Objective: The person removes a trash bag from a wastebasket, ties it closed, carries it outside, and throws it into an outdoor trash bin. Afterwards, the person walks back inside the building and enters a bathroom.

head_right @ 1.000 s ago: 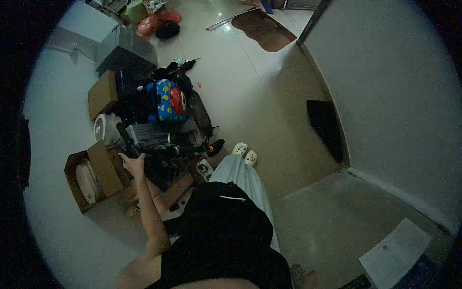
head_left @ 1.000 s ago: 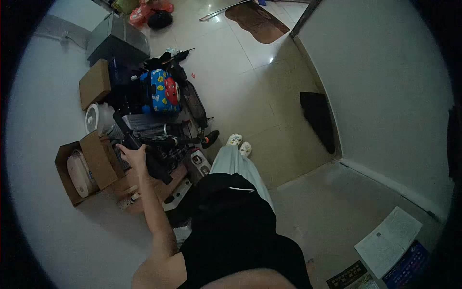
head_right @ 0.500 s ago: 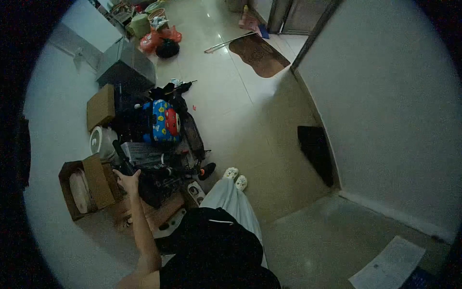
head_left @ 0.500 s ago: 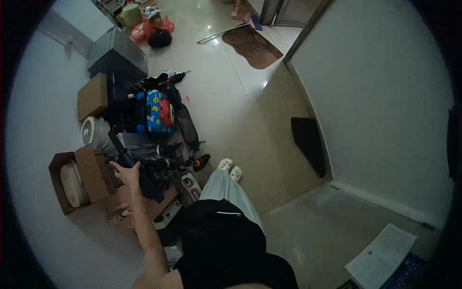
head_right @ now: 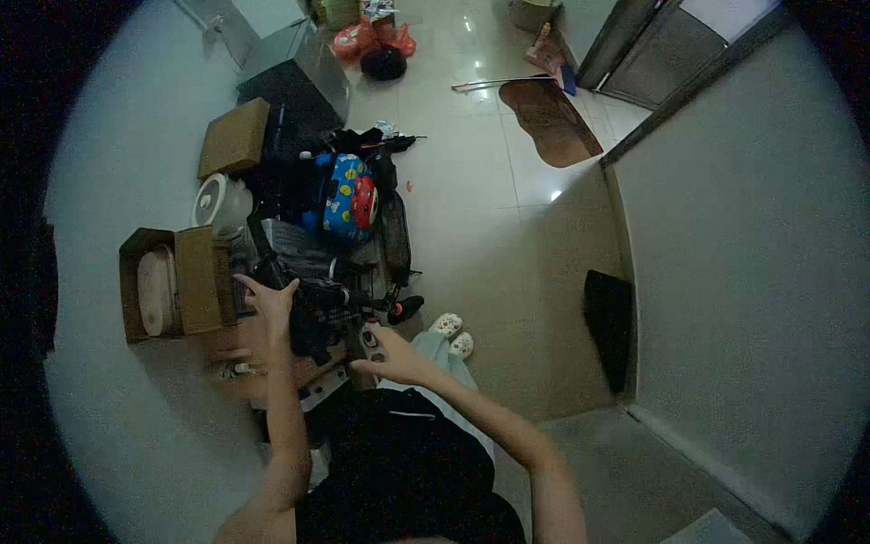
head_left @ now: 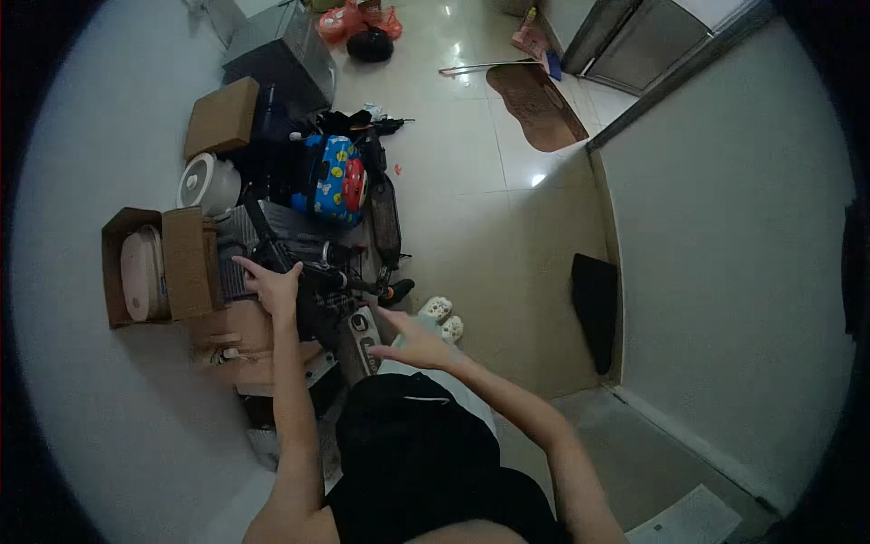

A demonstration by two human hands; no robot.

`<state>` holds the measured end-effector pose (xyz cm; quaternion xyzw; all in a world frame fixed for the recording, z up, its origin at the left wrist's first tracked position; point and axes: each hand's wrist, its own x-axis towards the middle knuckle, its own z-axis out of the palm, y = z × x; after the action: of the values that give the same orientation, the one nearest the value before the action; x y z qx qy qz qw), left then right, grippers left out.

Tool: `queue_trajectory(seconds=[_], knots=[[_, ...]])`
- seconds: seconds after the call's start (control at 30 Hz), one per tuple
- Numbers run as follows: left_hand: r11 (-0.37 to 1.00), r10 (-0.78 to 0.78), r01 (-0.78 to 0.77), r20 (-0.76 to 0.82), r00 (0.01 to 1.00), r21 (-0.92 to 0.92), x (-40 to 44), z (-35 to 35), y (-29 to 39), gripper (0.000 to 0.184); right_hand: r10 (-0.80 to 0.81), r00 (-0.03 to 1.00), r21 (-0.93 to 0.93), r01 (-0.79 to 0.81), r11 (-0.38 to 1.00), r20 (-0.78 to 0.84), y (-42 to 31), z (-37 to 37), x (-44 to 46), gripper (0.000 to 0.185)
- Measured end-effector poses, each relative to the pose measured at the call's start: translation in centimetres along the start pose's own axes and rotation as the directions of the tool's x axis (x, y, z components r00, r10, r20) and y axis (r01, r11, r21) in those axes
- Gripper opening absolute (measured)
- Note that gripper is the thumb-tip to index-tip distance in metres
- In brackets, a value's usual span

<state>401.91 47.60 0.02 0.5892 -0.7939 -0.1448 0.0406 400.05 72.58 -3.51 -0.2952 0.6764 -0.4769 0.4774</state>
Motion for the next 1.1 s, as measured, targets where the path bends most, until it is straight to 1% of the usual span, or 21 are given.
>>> queue_trajectory(seconds=[0.03, 0.1, 0.13, 0.2, 0.23, 0.27, 0.37, 0.4, 0.43, 0.47, 0.5, 0.53, 0.6, 0.63, 0.73, 0.8, 0.9, 0.93, 1.0, 1.07, 1.1], knots=[[0.999, -0.029, 0.03, 0.025, 0.999, -0.031, -0.1, 0.1, 0.2, 0.117, 0.051, 0.985, 0.025, -0.056, 0.998, 0.167, -2.1, 0.7, 2.6, 0.095], [0.993, -0.093, 0.096, 0.05, 0.994, -0.064, -0.1, 0.1, -0.4, 0.119, 0.042, 0.948, 0.178, -0.102, 0.979, 0.314, -2.7, 3.5, 6.9, 0.098], [0.997, -0.075, 0.075, 0.022, 0.997, -0.032, -0.1, 0.3, -0.5, 0.121, 0.047, 0.94, 0.17, -0.11, 0.979, 0.338, -3.3, 4.3, 7.8, 0.098], [0.999, -0.022, 0.023, -0.03, 0.999, 0.035, 0.2, 0.5, -0.7, 0.126, 0.213, 0.915, 0.124, -0.269, 0.955, 0.344, -4.6, 5.7, 9.2, 0.088], [0.998, -0.036, 0.037, -0.029, 0.999, 0.04, 0.4, 0.6, -0.8, 0.126, 0.295, 0.893, 0.105, -0.347, 0.932, 0.34, -5.0, 6.2, 9.7, 0.083], [0.999, -0.033, 0.034, -0.022, 0.999, 0.034, 0.5, 0.7, -0.8, 0.126, 0.298, 0.888, 0.104, -0.352, 0.93, 0.35, -5.1, 6.4, 10.0, 0.083], [1.0, -0.022, 0.022, -0.003, 1.0, 0.017, 0.6, 0.6, -0.9, 0.125, 0.303, 0.94, 0.216, -0.332, 0.918, 0.159, -5.2, 7.2, 10.9, 0.062], [0.999, -0.045, 0.045, 0.026, 0.999, -0.002, 0.6, 0.1, -0.6, 0.124, 0.304, 0.939, 0.217, -0.334, 0.917, 0.159, -4.7, 7.4, 11.2, 0.062], [0.998, -0.067, 0.068, 0.056, 0.996, -0.019, 0.4, -0.2, -0.3, 0.123, 0.198, 0.979, 0.205, -0.202, 0.958, 0.041, -3.6, 7.6, 11.5, 0.055], [0.995, -0.089, 0.092, 0.087, 0.992, -0.034, 0.2, -0.3, 0.0, 0.121, 0.084, 0.994, 0.177, -0.07, 0.982, -0.074, -2.5, 7.9, 11.7, 0.049], [0.995, -0.088, 0.091, 0.089, 0.992, -0.033, 0.0, -0.2, 0.2, 0.121, -0.035, 0.982, 0.132, 0.06, 0.989, -0.185, -2.6, 7.6, 11.8, 0.043], [0.991, -0.107, 0.114, 0.094, 0.99, -0.075, 0.2, -0.4, 0.1, 0.12, -0.032, 0.982, 0.133, 0.058, 0.989, -0.189, -2.8, 7.1, 12.2, 0.043], [0.976, -0.141, 0.156, 0.106, 0.984, -0.15, -0.1, -0.2, 0.1, 0.116, 0.053, 0.993, 0.273, -0.08, 0.959, 0.103, -2.5, 4.0, 12.6, 0.042], [0.977, -0.139, 0.155, 0.114, 0.984, -0.144, -0.3, 0.1, 0.0, 0.116, 0.082, 0.964, 0.326, -0.165, 0.931, 0.253, -2.4, 3.0, 12.5, 0.042], [0.979, -0.031, 0.025, -0.025, 0.999, -0.204, -0.5, 1.2, -0.5, 0.11, 0.045, 0.962, 0.383, -0.15, 0.912, 0.269, -2.2, 2.5, 12.5, 0.042], [0.975, -0.033, 0.027, -0.026, 0.999, -0.222, -0.8, 1.4, -0.4, 0.11, 0.026, 0.96, 0.407, -0.143, 0.902, 0.279, -2.2, 1.8, 12.5, 0.042], [0.967, -0.039, 0.031, -0.025, 0.999, -0.251, -1.3, 1.0, -0.4, 0.109, 0.005, 0.941, 0.384, -0.143, 0.912, 0.338, -3.0, 0.9, 12.3, 0.08], [0.969, -0.008, -0.004, -0.046, 0.999, -0.245, -1.3, 1.1, -0.3, 0.108, 0.009, 0.942, 0.381, -0.145, 0.913, 0.337, -3.0, 0.8, 12.2, 0.08], [0.97, 0.054, -0.071, -0.081, 0.995, -0.231, -1.7, 1.2, -0.4, 0.108, 0.007, 0.949, 0.442, -0.154, 0.884, 0.315, -2.9, 1.6, 11.2, 0.078], [0.969, 0.081, -0.096, -0.077, 0.994, -0.228, -2.3, 1.2, -0.5, 0.107, 0.016, 0.95, 0.472, -0.169, 0.865, 0.31, -2.4, 2.2, 10.0, 0.077], [0.967, 0.113, -0.128, -0.079, 0.99, -0.221, -2.6, 1.1, -0.6, 0.107, 0.043, 0.953, 0.477, -0.189, 0.859, 0.301, -1.8, 2.7, 9.6, 0.066]])
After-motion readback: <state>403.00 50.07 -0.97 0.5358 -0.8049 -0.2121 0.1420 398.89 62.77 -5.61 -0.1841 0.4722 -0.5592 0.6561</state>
